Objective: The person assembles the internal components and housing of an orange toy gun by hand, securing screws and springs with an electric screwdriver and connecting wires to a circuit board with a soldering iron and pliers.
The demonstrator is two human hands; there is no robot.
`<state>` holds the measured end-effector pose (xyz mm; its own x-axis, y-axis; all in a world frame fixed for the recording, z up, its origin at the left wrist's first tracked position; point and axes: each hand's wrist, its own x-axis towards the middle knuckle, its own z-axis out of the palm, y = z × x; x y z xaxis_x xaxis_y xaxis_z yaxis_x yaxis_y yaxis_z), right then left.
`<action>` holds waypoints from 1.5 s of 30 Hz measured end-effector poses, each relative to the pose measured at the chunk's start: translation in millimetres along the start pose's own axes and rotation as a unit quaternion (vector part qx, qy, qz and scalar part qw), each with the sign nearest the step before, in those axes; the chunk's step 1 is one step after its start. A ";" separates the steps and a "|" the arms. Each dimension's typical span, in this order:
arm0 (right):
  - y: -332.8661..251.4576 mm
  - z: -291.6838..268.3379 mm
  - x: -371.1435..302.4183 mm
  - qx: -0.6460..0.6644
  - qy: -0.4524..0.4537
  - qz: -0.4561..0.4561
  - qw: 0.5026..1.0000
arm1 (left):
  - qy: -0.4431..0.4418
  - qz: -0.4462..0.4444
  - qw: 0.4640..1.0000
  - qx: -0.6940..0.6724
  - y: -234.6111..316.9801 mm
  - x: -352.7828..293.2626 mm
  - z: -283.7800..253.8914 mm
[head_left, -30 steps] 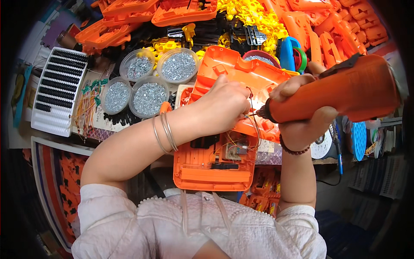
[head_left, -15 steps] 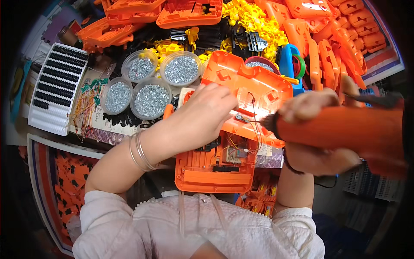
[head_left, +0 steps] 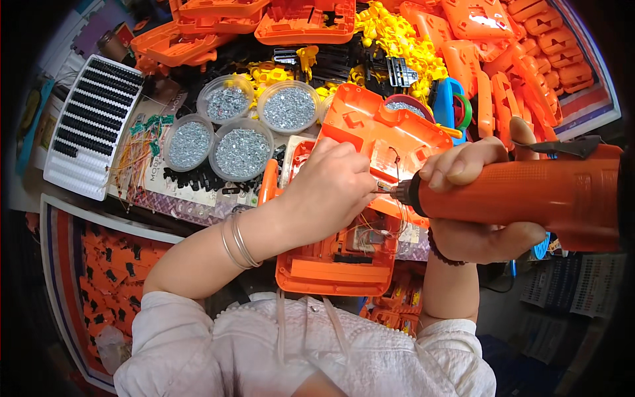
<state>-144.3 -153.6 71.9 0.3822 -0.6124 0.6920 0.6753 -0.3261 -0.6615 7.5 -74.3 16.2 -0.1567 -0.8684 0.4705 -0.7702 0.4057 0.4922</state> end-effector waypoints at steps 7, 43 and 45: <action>-6.4 -3.1 2.1 0.041 -0.003 0.019 0.999 | -0.012 -0.017 0.995 -0.101 1.9 -3.0 -3.6; -33.0 -67.0 -193.9 -0.063 0.300 0.263 0.915 | 0.019 -0.141 0.978 -0.152 10.5 34.9 -26.7; -25.5 -67.8 -214.9 -0.257 0.186 0.166 0.934 | -0.109 -0.060 0.992 -0.027 35.9 19.1 10.8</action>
<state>-286.4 -62.5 -79.5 0.2053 -0.9179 0.3396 0.1300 -0.3183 -0.9390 -29.9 -79.5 35.0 -0.2008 -0.9501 0.2389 -0.7582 0.3051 0.5763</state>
